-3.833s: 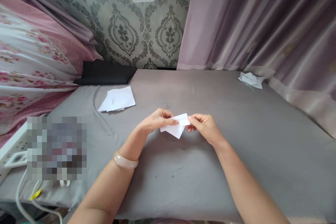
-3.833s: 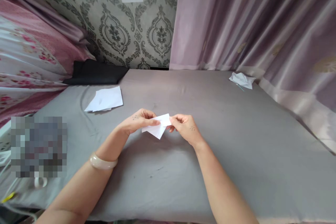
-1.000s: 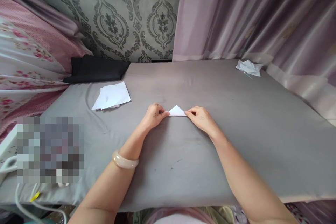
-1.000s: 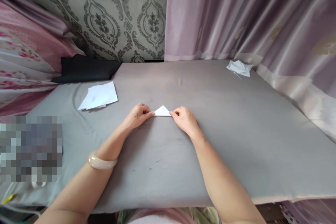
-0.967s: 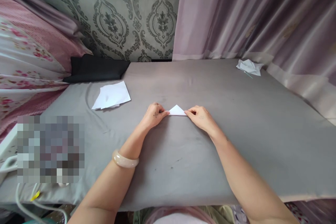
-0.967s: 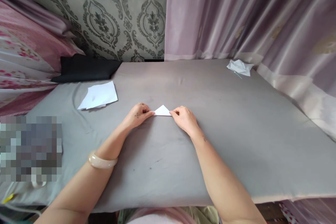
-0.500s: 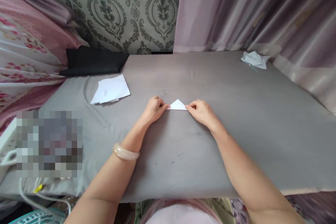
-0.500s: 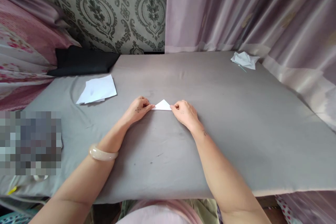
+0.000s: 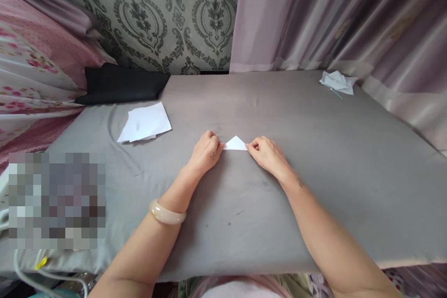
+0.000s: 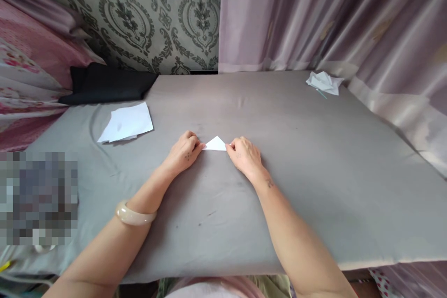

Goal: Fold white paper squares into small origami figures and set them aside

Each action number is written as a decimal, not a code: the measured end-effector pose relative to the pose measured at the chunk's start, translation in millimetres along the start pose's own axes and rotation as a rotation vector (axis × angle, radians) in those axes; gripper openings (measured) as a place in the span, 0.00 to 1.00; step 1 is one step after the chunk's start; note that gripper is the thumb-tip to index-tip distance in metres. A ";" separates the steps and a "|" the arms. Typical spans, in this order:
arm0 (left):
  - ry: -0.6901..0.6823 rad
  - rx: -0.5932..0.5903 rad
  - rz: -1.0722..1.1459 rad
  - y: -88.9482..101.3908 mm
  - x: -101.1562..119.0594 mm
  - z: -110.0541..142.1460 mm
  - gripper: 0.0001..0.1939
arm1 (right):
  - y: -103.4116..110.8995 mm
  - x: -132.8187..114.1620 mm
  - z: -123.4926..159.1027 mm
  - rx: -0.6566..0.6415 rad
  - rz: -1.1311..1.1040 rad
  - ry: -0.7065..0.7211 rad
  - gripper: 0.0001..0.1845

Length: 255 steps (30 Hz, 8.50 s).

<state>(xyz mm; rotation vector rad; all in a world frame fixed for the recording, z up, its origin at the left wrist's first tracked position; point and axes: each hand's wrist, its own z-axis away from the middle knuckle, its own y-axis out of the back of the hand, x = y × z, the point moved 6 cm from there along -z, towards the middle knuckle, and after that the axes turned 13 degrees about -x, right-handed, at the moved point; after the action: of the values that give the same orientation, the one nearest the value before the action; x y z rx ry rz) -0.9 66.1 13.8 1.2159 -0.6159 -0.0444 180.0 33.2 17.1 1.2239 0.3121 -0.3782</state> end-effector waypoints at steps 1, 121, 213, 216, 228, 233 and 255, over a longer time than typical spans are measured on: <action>-0.001 -0.002 -0.027 0.1 1.5 0.2 0.12 | -0.4 0.0 0.0 0.000 0.009 0.001 0.14; -0.152 0.285 1.480 4.9 32.7 44.7 0.12 | 18.9 -53.3 65.5 0.502 -0.420 0.485 0.04; -0.189 0.196 1.579 4.4 40.1 48.0 0.09 | 9.5 -53.1 54.0 0.233 -0.924 0.394 0.11; -0.151 0.209 1.550 4.0 37.4 48.2 0.09 | 10.8 -52.3 54.8 0.284 -0.884 0.394 0.10; -0.113 0.214 1.554 4.6 34.5 48.9 0.08 | 17.9 -68.3 72.3 0.482 -0.496 0.581 0.07; -0.112 0.154 1.600 -2.1 34.1 44.7 0.09 | 13.5 -71.3 75.5 0.565 -0.241 0.579 0.09; 0.071 0.091 1.738 -25.7 14.7 28.6 0.10 | -22.4 -94.3 72.6 0.388 0.484 0.499 0.19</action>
<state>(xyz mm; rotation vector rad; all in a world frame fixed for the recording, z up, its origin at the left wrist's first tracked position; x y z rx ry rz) 5.5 26.8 3.1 0.4262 -1.4226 1.4693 87.7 -31.6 61.2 1.7199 0.3634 0.3094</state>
